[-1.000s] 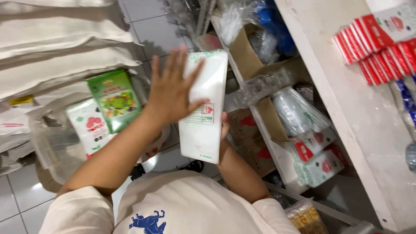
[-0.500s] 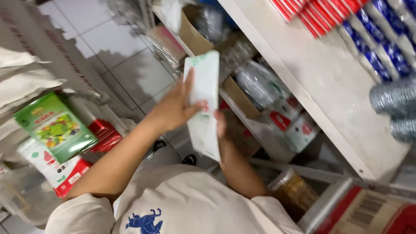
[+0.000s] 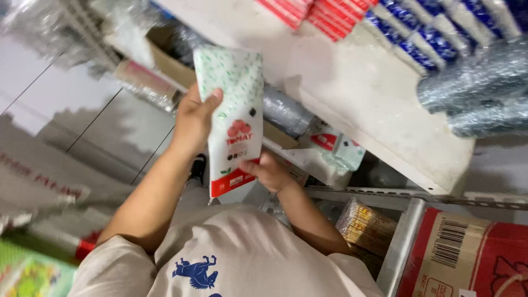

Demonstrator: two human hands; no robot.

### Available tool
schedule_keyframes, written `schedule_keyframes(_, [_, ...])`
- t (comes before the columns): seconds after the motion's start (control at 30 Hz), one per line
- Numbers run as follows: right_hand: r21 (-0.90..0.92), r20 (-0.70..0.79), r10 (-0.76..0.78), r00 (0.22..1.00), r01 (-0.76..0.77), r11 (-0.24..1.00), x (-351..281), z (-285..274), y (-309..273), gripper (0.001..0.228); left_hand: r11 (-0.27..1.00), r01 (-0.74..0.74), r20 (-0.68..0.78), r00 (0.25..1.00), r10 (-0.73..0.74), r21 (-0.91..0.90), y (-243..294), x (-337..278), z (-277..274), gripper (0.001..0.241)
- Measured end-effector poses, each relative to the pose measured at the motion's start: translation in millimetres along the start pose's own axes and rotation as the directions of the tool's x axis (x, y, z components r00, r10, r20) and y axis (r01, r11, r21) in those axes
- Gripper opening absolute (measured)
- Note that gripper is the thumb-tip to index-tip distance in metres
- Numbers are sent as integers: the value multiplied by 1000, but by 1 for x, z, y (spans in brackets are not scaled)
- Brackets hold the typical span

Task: The person repeatedly takes packets of plastic bags from a plastic container and stacks them on a shelf by hand.

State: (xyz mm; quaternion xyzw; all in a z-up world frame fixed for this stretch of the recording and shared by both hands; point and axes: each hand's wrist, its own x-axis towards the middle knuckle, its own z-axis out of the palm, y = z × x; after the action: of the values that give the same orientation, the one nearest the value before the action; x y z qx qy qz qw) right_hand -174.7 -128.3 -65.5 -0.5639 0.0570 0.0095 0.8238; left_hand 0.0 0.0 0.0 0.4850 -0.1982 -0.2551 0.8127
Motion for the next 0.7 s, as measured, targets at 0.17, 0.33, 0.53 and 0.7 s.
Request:
schedule_keyframes(0.17, [-135, -31, 249, 968, -251, 959, 15, -22, -29, 36, 998, -49, 205, 978, 41, 34, 41, 103, 9, 31])
schedule_keyframes(0.33, [68, -220, 45, 974, -31, 997, 58, -19, -86, 35, 999, 19, 255, 967, -29, 42, 45, 227, 25, 31])
schedule_keyframes(0.53, [341, -448, -157, 880, 330, 880, 127, -20, -145, 32, 903, -207, 418, 908, 33, 377, 18, 384, 71, 26])
schedule_keyframes(0.7, [272, -672, -316, 670, 619, 736, 171, -18, -156, 54, 880, -151, 346, 938, -16, 450, -7, 444, 108, 26])
